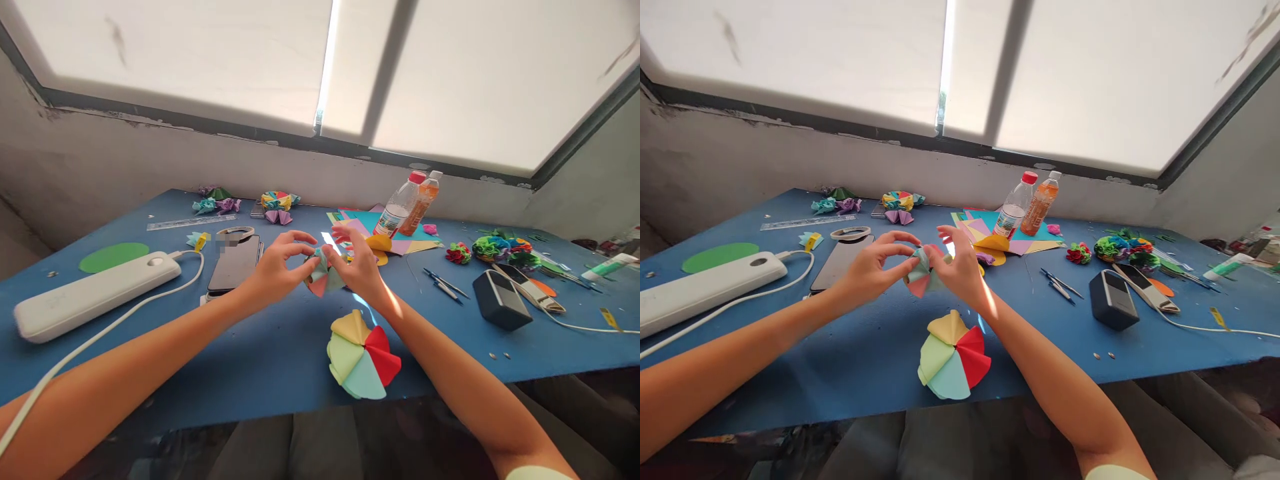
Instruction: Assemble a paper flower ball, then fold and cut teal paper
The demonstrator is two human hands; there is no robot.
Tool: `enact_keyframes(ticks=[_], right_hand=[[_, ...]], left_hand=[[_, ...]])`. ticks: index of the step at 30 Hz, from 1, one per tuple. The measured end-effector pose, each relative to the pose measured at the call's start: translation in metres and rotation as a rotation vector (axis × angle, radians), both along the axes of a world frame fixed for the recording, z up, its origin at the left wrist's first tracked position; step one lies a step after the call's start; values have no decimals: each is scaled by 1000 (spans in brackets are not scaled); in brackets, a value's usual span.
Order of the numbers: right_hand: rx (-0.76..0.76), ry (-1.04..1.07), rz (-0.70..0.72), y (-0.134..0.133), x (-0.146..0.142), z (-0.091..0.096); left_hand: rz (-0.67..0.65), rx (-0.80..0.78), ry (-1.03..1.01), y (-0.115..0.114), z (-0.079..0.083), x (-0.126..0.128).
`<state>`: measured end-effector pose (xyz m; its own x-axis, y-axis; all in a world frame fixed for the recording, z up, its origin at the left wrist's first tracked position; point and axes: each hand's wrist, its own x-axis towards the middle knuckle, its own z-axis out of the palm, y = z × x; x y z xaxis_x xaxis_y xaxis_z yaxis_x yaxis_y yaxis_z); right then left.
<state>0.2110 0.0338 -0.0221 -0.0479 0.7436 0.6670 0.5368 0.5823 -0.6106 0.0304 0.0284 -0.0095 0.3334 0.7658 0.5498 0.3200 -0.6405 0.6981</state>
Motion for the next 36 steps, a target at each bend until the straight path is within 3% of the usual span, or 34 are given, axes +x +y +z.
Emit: enact_keyframes(ticks=[4, 7, 13, 21, 30, 33, 36], right_hand=[[-369, 135, 153, 3, 0, 0], [-436, 172, 233, 0, -1, 3], [-157, 108, 97, -7, -2, 6], [245, -200, -11, -1, 0, -3], [409, -368, -68, -2, 0, -2], [471, -411, -192, -3, 1, -2], [642, -521, -309, -6, 4, -1]], left_hand=[[17, 71, -71, 3, 0, -2], [10, 69, -71, 3, 0, -2], [80, 52, -88, -1, 5, -3], [66, -7, 47, 3, 10, -7], [75, -27, 121, 5, 8, -5], [138, -77, 79, 5, 7, -3], [222, -172, -47, 6, 3, -1]])
